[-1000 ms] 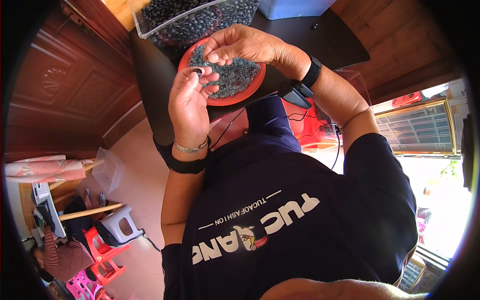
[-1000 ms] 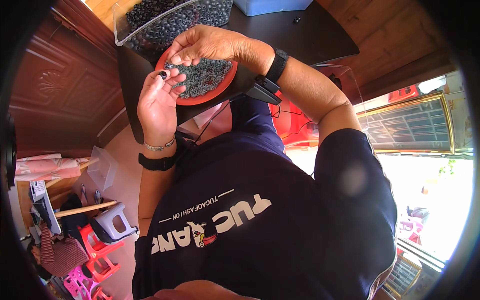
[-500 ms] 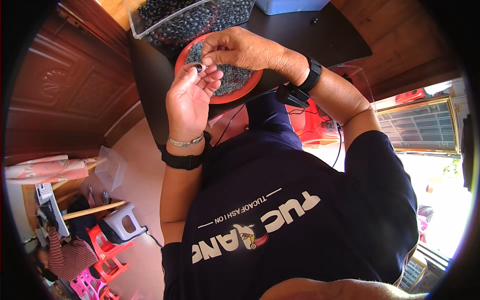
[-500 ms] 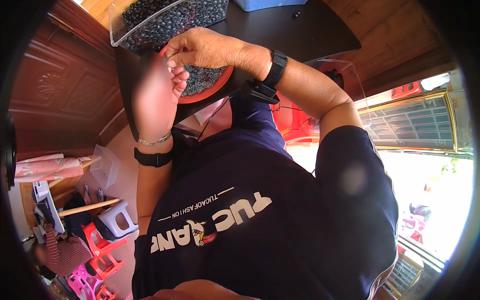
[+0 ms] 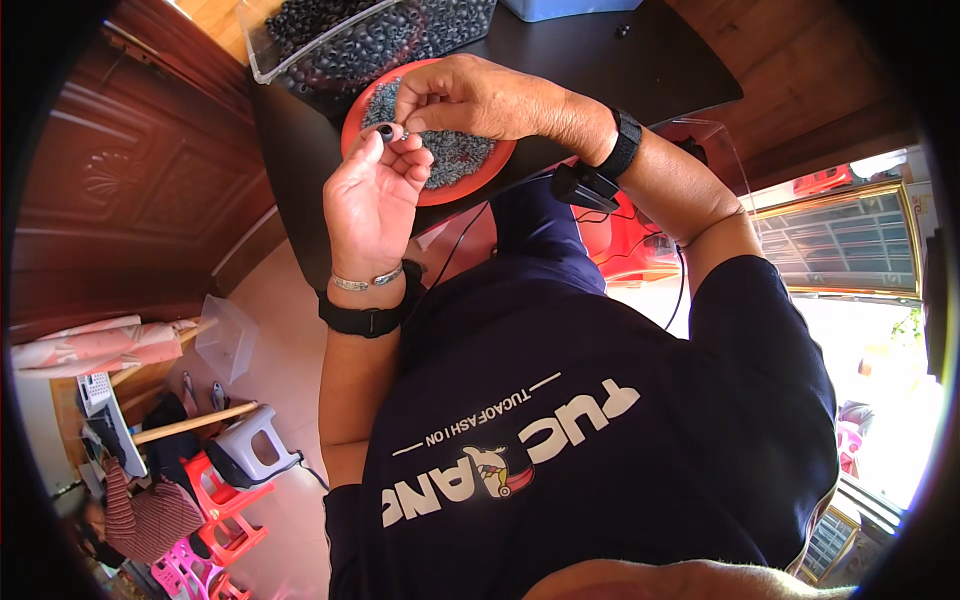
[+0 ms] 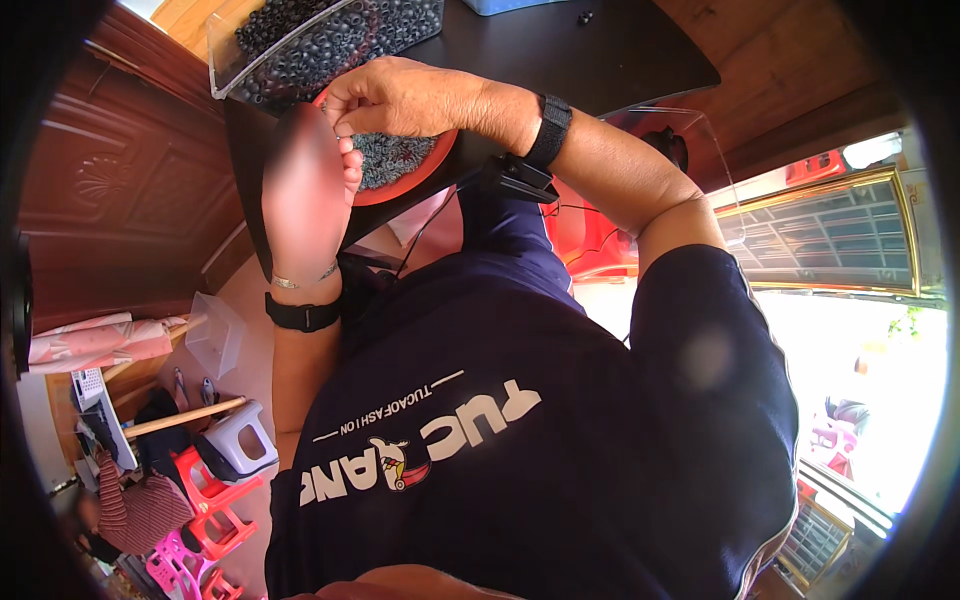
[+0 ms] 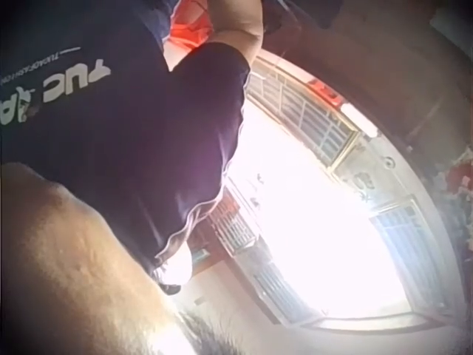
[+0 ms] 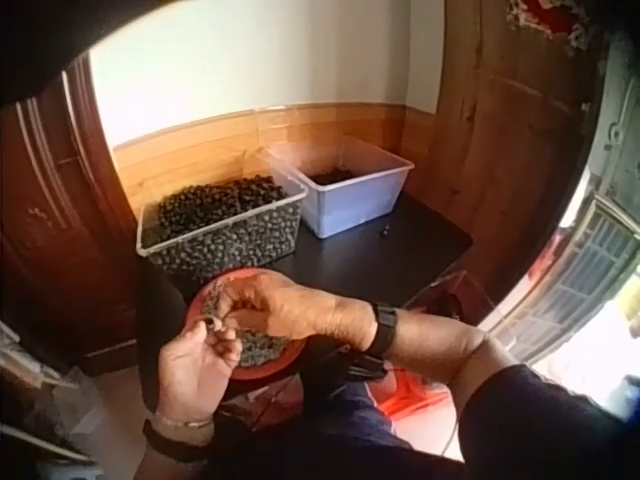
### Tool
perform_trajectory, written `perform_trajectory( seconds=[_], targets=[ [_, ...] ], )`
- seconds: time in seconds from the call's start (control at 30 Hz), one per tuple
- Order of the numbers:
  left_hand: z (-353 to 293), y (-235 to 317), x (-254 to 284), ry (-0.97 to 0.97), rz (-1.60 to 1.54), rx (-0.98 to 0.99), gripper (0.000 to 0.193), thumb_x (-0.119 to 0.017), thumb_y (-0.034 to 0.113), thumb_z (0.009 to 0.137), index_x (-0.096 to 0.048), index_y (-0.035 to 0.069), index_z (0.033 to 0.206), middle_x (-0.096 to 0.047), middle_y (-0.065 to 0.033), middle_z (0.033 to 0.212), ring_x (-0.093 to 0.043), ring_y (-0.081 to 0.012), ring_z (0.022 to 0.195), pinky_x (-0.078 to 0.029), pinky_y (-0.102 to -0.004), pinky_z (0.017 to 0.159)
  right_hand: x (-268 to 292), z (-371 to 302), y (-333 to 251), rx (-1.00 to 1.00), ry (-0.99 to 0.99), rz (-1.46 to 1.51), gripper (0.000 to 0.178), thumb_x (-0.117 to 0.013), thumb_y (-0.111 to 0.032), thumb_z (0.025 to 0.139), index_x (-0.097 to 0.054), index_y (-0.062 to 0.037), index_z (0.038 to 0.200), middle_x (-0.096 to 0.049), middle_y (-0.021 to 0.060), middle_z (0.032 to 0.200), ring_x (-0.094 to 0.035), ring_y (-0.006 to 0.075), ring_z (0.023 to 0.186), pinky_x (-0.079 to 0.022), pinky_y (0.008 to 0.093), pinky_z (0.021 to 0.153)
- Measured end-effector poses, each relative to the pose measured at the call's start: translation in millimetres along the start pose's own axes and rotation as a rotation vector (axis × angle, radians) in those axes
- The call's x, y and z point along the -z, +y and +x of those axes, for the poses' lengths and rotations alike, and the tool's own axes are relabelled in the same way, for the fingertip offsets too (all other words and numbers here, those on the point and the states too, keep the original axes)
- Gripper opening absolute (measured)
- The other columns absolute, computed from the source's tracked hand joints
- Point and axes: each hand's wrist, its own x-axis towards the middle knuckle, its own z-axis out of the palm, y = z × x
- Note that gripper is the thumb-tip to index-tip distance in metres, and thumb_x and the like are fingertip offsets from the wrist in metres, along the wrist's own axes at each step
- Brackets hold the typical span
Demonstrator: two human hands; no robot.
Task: Sorting small black components from a storage bin into a red bowl containing blue filler material.
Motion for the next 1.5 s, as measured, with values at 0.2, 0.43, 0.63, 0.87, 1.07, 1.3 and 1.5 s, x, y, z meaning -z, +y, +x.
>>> perform_trajectory(
  seconds=[0.2,0.43,0.63,0.87,1.07,1.3,1.5],
  targets=[
    [-1,1,2,0.008,0.007,-0.012,0.020,-0.045,0.017,0.097,-0.058,0.001,0.096,-0.060,-0.0103,0.091,-0.059,-0.0214,0.082,-0.049,-0.0315,0.076,-2,-1,2,-0.007,0.016,0.157,0.018,-0.062,-0.016,0.090,-0.063,-0.0011,0.100,-0.065,0.0024,0.088,-0.060,0.0095,0.082,-0.048,0.0267,0.077],
    [-1,0,4,0.018,0.050,-0.033,0.021,-0.045,0.017,0.097,-0.058,0.001,0.096,-0.060,-0.0104,0.092,-0.059,-0.0212,0.083,-0.049,-0.0316,0.077,-2,-3,-3,-0.068,-0.017,0.000,0.016,-0.063,-0.017,0.089,-0.065,-0.0028,0.097,-0.064,0.0019,0.082,-0.059,0.0090,0.078,-0.048,0.0264,0.074],
    [-1,0,6,0.032,0.036,-0.030,0.019,-0.046,0.016,0.096,-0.058,0.001,0.096,-0.060,-0.0110,0.092,-0.059,-0.0215,0.083,-0.049,-0.0312,0.078,-2,-3,2,0.062,0.034,-0.007,0.015,-0.063,-0.015,0.088,-0.065,-0.0030,0.096,-0.064,0.0024,0.081,-0.059,0.0089,0.075,-0.049,0.0257,0.069],
    [9,-1,11,0.158,-0.030,-0.022,0.015,-0.051,0.015,0.094,-0.058,0.002,0.094,-0.060,-0.0104,0.089,-0.059,-0.0209,0.084,-0.050,-0.0325,0.078,-3,-3,4,-0.002,0.086,-0.139,0.014,-0.061,-0.012,0.088,-0.065,-0.0040,0.098,-0.066,0.0046,0.081,-0.060,0.0107,0.074,-0.050,0.0268,0.069],
    [8,6,19,0.167,0.054,-0.064,0.015,-0.053,0.014,0.093,-0.060,0.002,0.091,-0.061,-0.0106,0.087,-0.059,-0.0221,0.084,-0.050,-0.0333,0.076,20,-18,37,-0.070,0.271,-0.282,0.021,-0.061,-0.019,0.083,-0.067,-0.0092,0.100,-0.068,0.0108,0.084,-0.066,0.0245,0.077,-0.052,0.0333,0.074],
    [4,4,16,0.138,0.033,-0.027,0.017,-0.050,0.014,0.095,-0.060,0.001,0.095,-0.060,-0.0105,0.089,-0.058,-0.0216,0.085,-0.049,-0.0331,0.078,39,-49,24,-0.052,0.236,-0.375,0.019,-0.064,-0.014,0.084,-0.067,-0.0022,0.097,-0.068,0.0100,0.088,-0.065,0.0199,0.081,-0.051,0.0304,0.074],
    [5,-6,4,-0.010,0.027,0.002,0.020,-0.047,0.015,0.096,-0.058,-0.001,0.100,-0.059,-0.0109,0.092,-0.057,-0.0216,0.087,-0.049,-0.0332,0.078,13,-33,8,-0.069,0.181,0.143,0.022,-0.067,-0.018,0.088,-0.067,-0.0021,0.103,-0.067,0.0054,0.092,-0.062,0.0107,0.088,-0.049,0.0262,0.081]
  ],
)
